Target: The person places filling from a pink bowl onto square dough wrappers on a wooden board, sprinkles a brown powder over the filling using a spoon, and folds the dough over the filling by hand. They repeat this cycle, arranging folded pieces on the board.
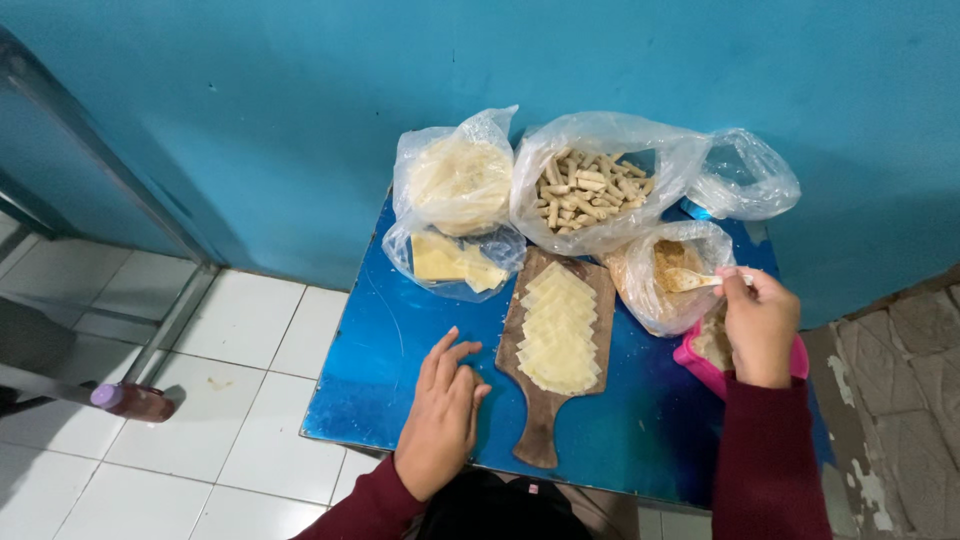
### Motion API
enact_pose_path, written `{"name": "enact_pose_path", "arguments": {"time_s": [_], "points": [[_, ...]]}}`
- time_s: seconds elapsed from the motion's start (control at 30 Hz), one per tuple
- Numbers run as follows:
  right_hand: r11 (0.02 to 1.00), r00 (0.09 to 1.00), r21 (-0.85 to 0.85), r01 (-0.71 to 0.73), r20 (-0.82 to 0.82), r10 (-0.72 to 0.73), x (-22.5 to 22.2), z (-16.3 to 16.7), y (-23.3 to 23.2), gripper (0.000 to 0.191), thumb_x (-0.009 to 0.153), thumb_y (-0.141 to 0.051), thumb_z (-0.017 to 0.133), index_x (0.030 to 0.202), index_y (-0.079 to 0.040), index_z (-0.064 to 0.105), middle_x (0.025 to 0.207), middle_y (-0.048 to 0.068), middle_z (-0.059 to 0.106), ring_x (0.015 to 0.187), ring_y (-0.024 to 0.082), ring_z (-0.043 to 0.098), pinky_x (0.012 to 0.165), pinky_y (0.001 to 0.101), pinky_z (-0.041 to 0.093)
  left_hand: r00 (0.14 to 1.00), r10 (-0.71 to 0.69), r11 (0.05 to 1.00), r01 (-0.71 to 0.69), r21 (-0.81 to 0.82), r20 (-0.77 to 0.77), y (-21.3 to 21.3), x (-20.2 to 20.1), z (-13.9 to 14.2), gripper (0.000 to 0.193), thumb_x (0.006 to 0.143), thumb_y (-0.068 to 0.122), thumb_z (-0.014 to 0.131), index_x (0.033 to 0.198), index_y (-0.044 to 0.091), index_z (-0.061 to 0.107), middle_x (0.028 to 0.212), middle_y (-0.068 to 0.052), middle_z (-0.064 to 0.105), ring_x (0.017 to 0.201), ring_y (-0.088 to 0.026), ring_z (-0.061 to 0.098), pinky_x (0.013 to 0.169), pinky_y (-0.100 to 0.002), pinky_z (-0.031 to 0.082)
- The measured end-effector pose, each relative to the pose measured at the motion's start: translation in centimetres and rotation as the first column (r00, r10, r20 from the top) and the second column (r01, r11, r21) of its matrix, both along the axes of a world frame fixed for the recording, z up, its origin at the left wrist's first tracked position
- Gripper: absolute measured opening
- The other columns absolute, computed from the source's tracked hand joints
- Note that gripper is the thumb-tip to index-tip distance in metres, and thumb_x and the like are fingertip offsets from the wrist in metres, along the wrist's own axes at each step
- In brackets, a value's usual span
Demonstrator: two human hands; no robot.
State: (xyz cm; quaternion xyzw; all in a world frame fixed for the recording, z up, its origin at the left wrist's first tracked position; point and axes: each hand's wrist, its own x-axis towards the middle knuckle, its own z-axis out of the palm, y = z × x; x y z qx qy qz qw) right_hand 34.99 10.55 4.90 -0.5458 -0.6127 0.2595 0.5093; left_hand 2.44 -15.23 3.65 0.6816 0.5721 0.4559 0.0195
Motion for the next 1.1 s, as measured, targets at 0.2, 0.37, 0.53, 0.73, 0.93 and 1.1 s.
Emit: {"name": "enact_pose_path", "arguments": {"time_s": [0.2,0.37,0.53,0.73,0.93,1.1], "points": [[1.000,1.000,0.020,-0.015,0.012,0.015,0.3,-0.7,0.7,0.017,0.102,-0.013,0.067,0.107,0.001,0.075,0.083,-0.001,0.069,0.069,0.002,0.051,0.060,0.0218,0.038,0.992,0.056,0.998,-0.054,-0.013,0.109,-0.4,0.0,1.2,0.027,0.091,0.007,0.069,0.115,0.000,0.059,0.145,-0.029,0.047,0.143,-0.053,0.034,0.111,-0.054,0.035],[1.000,0.994,0.018,0.010,0.111,-0.012,0.8,-0.8,1.0,0.019,0.105,-0.016,0.068,0.107,0.002,0.075,0.084,0.000,0.070,0.069,0.003,0.051,0.062,0.0219,0.040,0.965,0.144,0.984,-0.162,0.068,0.220,-1.4,-0.7,2.2,0.046,0.089,0.007,0.072,0.133,0.002,0.057,0.151,-0.026,0.048,0.116,-0.039,0.062,0.092,-0.043,0.053],[1.000,0.999,-0.002,-0.024,0.039,0.024,1.0,-1.0,0.9,0.017,0.105,-0.015,0.068,0.108,0.001,0.074,0.086,-0.001,0.069,0.069,0.003,0.048,0.061,0.0224,0.037,0.927,0.346,0.932,-0.358,0.062,0.147,-1.1,-1.9,2.6,0.053,0.088,-0.004,0.067,0.139,0.003,0.055,0.155,-0.030,0.045,0.070,-0.026,0.074,0.056,-0.032,0.056],[1.000,0.998,-0.010,-0.010,-0.060,0.010,1.0,-1.1,1.4,0.015,0.105,-0.012,0.069,0.106,0.002,0.073,0.085,-0.001,0.068,0.069,0.003,0.050,0.060,0.0212,0.037,0.974,0.099,0.994,-0.106,0.026,0.204,-1.1,-0.6,2.5,0.055,0.091,0.001,0.070,0.143,0.002,0.053,0.150,-0.024,0.053,0.091,-0.031,0.075,0.074,-0.034,0.060],[1.000,0.988,-0.021,-0.009,-0.157,0.006,2.2,-1.3,1.6,0.015,0.103,-0.009,0.065,0.108,0.002,0.074,0.087,0.001,0.070,0.075,0.004,0.060,0.068,0.0195,0.045,0.982,-0.107,0.994,0.102,0.043,0.154,-0.9,2.2,1.9,0.038,0.094,0.010,0.071,0.129,0.005,0.060,0.133,-0.019,0.066,0.112,-0.037,0.071,0.088,-0.040,0.058],[0.999,0.977,-0.036,-0.005,-0.211,-0.003,2.5,-0.8,1.7,0.016,0.105,-0.009,0.063,0.110,0.003,0.073,0.089,0.001,0.069,0.077,0.006,0.061,0.071,0.0197,0.046,0.980,-0.164,0.979,0.176,-0.101,0.115,-0.1,2.0,2.6,0.037,0.096,0.018,0.069,0.129,0.004,0.061,0.110,-0.017,0.068,0.098,-0.037,0.068,0.079,-0.044,0.056]]}}
